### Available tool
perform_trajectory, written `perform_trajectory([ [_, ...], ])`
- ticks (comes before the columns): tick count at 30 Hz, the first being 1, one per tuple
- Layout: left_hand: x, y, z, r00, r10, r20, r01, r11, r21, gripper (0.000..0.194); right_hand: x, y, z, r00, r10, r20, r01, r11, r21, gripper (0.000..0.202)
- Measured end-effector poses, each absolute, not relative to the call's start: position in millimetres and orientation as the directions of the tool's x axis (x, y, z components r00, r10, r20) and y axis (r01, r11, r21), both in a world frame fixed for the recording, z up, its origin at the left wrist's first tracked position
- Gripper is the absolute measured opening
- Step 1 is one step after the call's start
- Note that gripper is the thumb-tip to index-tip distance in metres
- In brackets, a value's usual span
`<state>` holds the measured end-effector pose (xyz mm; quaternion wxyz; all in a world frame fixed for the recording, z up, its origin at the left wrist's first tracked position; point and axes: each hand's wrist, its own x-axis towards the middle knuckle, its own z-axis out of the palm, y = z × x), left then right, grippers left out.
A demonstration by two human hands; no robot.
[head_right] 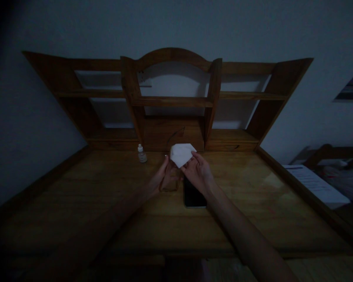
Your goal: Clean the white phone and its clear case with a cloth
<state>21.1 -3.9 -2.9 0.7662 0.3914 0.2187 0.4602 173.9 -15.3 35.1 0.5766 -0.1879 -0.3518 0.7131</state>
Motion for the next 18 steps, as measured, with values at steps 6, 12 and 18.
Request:
perform_trajectory([
  [6, 22, -12, -2, 0.443, 0.896, -0.001, -0.517, 0.257, 0.816, 0.052, 175, -14, 36, -0.272, 0.955, 0.114, -0.69, -0.111, -0.715, 0.03],
  [12, 22, -8, -6, 0.431, 0.898, 0.087, -0.523, 0.17, 0.835, 0.056, 175, -15, 32, -0.304, 0.951, 0.05, -0.683, -0.181, -0.707, 0.032],
  [18, 23, -11, 6, 0.33, 0.919, 0.216, -0.59, 0.022, 0.807, 0.049, 172, -15, 23, -0.366, 0.93, -0.022, -0.637, -0.268, -0.722, 0.029],
])
